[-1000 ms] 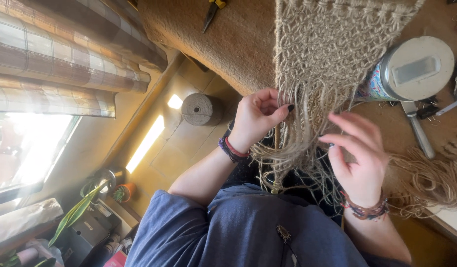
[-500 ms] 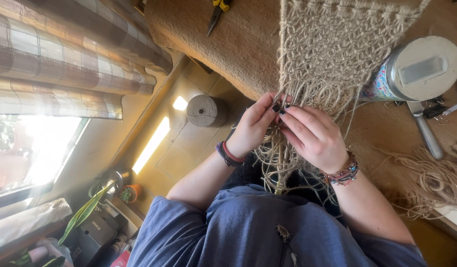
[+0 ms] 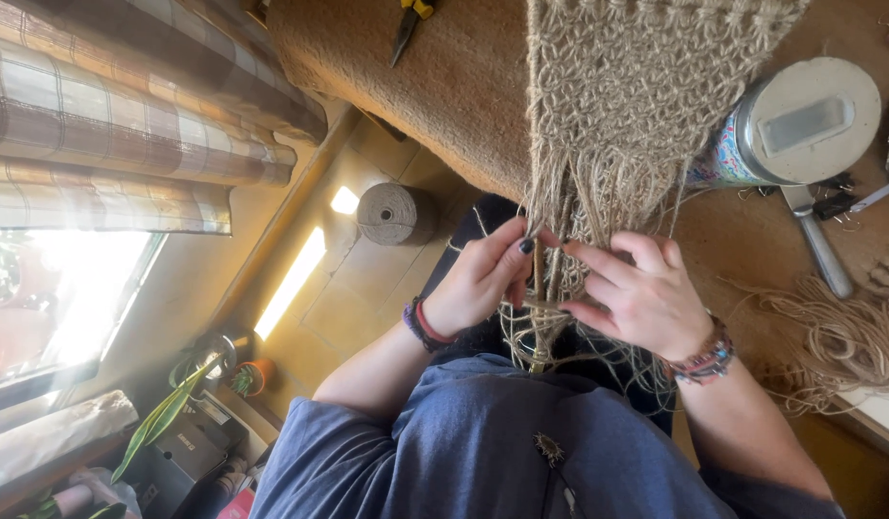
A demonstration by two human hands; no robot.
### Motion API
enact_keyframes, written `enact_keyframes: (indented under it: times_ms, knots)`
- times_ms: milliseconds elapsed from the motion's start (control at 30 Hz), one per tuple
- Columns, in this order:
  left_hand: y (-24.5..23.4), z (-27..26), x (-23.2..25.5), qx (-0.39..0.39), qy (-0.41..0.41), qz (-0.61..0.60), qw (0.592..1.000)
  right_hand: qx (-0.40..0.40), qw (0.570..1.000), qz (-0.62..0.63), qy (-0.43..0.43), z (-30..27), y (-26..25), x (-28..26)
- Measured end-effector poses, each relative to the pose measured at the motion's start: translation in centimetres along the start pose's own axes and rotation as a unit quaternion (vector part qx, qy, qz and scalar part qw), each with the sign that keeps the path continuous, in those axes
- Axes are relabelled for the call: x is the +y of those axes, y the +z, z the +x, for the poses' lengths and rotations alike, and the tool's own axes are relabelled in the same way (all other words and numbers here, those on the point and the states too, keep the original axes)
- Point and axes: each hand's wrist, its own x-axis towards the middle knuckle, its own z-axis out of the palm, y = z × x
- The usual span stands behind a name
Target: Tying knots with twine onto a triangular woven frame to create a decorative macrame item.
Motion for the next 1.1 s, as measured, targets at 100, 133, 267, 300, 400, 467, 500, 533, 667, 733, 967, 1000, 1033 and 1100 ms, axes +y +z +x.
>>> enact_keyframes:
  times_ms: [100,133,267,300,400,467,500,533,667,733,967,1000,1033,1100]
  knots:
    - [-1.0,-1.0,1.3,-0.081,-0.004,0.049,0.995,-0.045,0.998,0.042,-0.013,-2.6,-0.8,0.6]
    - [-1.6,-1.3,1.2,-0.139,-0.015,0.184,0.973,-0.084,0.995,0.04,-0.022,-3.5,-1.1,0.9]
    - [-3.4,-3.1,0.1,-0.129,-0.029,0.507,0.852,-0.157,0.987,0.011,0.027,-5.8,-3.9,1.7]
    - [-3.7,-3.3,0.4,-0.128,-0.028,0.508,0.851,-0.155,0.988,0.01,0.026,-6.3,-4.2,1.8]
    - [-4.0,-3.5,1.6,-0.067,-0.125,0.642,0.753,-0.314,0.928,-0.069,0.188,-8.1,-4.4,2.4]
    - [-3.8,-3.4,3.1,-0.005,-0.031,0.608,0.793,-0.338,0.911,-0.062,0.225,-9.4,-3.6,3.0]
    - [-3.2,-3.1,3.3,-0.004,-0.03,0.608,0.793,-0.339,0.911,-0.063,0.225,-9.2,-3.7,2.5]
    - [-2.7,-3.0,3.5,-0.044,0.025,0.573,0.818,-0.35,0.912,-0.045,0.208,-8.9,-3.9,2.0]
    - [-0.6,-2.3,3.1,-0.141,0.107,0.451,0.875,-0.184,0.97,-0.022,0.154,-5.7,-6.5,-0.9]
    - [-0.2,-2.0,1.9,-0.145,0.098,0.459,0.871,-0.114,0.982,-0.033,0.146,-3.2,-8.9,-2.4]
    - [-0.5,-1.9,0.9,-0.17,0.103,0.448,0.872,-0.006,0.903,0.347,0.254,2.6,-2.5,-1.7]
    - [-0.5,-2.0,0.9,-0.171,0.103,0.447,0.872,-0.006,0.903,0.346,0.255,3.4,-1.9,-1.7]
    - [-0.5,-2.0,0.9,-0.17,0.105,0.447,0.872,0.01,0.856,0.415,0.308,4.3,-1.3,-1.7]
    - [-0.6,-1.8,0.5,-0.171,0.106,0.446,0.872,0.026,0.8,0.481,0.358,5.5,-0.2,-1.3]
